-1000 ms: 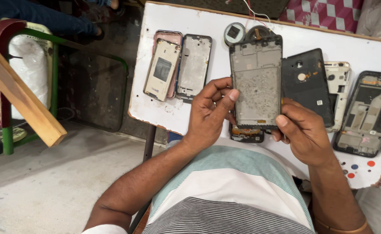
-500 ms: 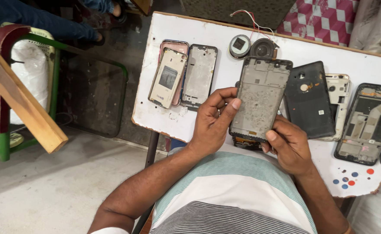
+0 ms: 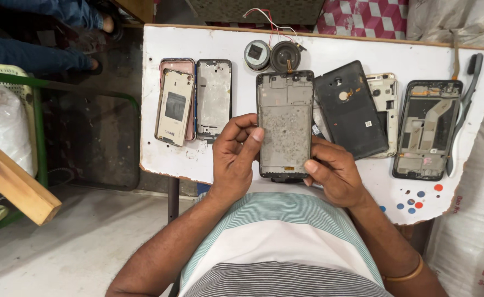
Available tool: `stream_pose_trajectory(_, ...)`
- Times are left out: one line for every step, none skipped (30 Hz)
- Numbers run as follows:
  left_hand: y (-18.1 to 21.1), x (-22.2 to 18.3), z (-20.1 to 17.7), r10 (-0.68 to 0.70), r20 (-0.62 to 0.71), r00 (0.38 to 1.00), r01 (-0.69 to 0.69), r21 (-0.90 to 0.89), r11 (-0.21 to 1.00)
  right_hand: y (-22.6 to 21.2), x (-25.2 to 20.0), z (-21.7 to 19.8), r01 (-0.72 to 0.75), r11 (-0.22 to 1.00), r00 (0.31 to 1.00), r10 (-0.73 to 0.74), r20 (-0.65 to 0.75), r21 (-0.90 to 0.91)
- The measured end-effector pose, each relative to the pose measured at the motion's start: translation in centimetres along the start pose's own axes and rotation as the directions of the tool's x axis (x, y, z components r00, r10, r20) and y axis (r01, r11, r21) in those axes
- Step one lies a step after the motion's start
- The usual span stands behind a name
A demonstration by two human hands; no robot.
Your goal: The person uses a screwdriver to remove screws and pry open the back covers of several smartphones. They separate the back covers from the main bodies and place the components on the table.
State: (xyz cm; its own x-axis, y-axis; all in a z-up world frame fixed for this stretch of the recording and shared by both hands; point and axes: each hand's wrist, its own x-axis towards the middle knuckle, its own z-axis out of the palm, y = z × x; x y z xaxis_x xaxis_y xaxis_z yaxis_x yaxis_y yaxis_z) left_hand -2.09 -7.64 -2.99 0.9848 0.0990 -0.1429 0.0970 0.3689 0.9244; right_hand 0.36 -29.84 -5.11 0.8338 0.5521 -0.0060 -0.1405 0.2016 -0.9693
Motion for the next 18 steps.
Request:
stream_pose_trajectory(-0.05,-0.08,0.06,0.0,-0.003,1.0,0.0,0.013,1.0,-0.05,-0.13,-0.08,0.0,1.0,1.0,0.0,-0.004,0.018)
stream_pose_trajectory(-0.11,-0.13,0.08,0.007,-0.004,1.0,-0.007,0.032,0.999,-0.03,-0.2,-0.15,-0.001,0.999,1.0,0.001,-0.007,0.037)
stream_pose_trajectory(-0.18,-0.21,0.09,0.012,-0.006,1.0,-0.012,0.051,0.999,0.03,-0.31,-0.19,-0.006,0.998,1.0,0.007,-0.01,0.064)
stream_pose_trajectory(-0.26,-0.26,0.09,0.017,-0.008,1.0,-0.017,0.07,0.997,0.09,-0.4,-0.25,-0.012,0.996,1.0,0.013,-0.012,0.092)
stream_pose_trajectory(-0.31,-0.3,0.09,0.019,-0.006,1.0,-0.019,0.072,0.997,0.15,-0.49,-0.27,-0.018,0.993,1.0,0.02,-0.014,0.12)
stream_pose_trajectory(-0.32,-0.36,0.08,0.021,-0.005,1.0,-0.021,0.074,0.997,0.19,-0.55,-0.25,-0.019,0.991,1.0,0.021,-0.013,0.132)
stream_pose_trajectory(-0.3,-0.31,0.11,0.028,-0.003,1.0,-0.028,0.076,0.997,0.2,-0.46,-0.3,-0.018,0.99,1.0,0.019,-0.009,0.143)
stream_pose_trajectory(-0.24,-0.34,0.15,0.03,0.002,1.0,-0.03,0.075,0.997,0.18,-0.43,-0.23,-0.016,0.988,1.0,0.017,-0.005,0.153)
stream_pose_trajectory(-0.18,-0.33,0.22,0.035,0.005,0.999,-0.035,0.072,0.997,0.12,-0.38,-0.18,-0.023,0.986,1.0,0.025,-0.013,0.163)
stream_pose_trajectory(-0.1,-0.32,0.25,0.04,0.009,0.999,-0.04,0.07,0.997,0.04,-0.36,-0.1,-0.03,0.984,0.999,0.034,-0.02,0.174)
stream_pose_trajectory(-0.06,-0.38,0.28,0.048,0.013,0.999,-0.049,0.075,0.996,0.0,-0.38,0.01,-0.04,0.982,0.999,0.046,-0.026,0.184)
stream_pose_trajectory(-0.04,-0.42,0.29,0.056,0.017,0.998,-0.058,0.08,0.995,-0.03,-0.38,0.08,-0.04,0.982,0.999,0.045,-0.027,0.183)
stream_pose_trajectory(-0.01,-0.45,0.28,0.065,0.022,0.998,-0.067,0.084,0.994,-0.08,-0.37,0.08,-0.039,0.982,0.999,0.045,-0.029,0.182)
stream_pose_trajectory(0.02,-0.51,0.25,0.058,0.022,0.998,-0.06,0.074,0.995,-0.1,-0.35,0.1,-0.038,0.983,0.999,0.044,-0.031,0.181)
stream_pose_trajectory(0.01,-0.54,0.25,0.052,0.024,0.998,-0.053,0.063,0.997,-0.11,-0.33,0.1,-0.042,0.981,0.998,0.048,-0.028,0.188)
stream_pose_trajectory(0.01,-0.58,0.21,0.045,0.026,0.999,-0.046,0.052,0.998,-0.1,-0.32,0.09,-0.046,0.98,0.998,0.051,-0.024,0.195)
stream_pose_trajectory(-0.03,-0.6,0.18,0.043,0.024,0.999,-0.044,0.049,0.998,-0.08,-0.33,0.07,-0.049,0.978,0.998,0.055,-0.023,0.201)
stream_pose_trajectory(-0.08,-0.62,0.14,0.042,0.021,0.999,-0.043,0.046,0.998,-0.04,-0.33,0.05,-0.044,0.98,0.999,0.049,-0.021,0.193)
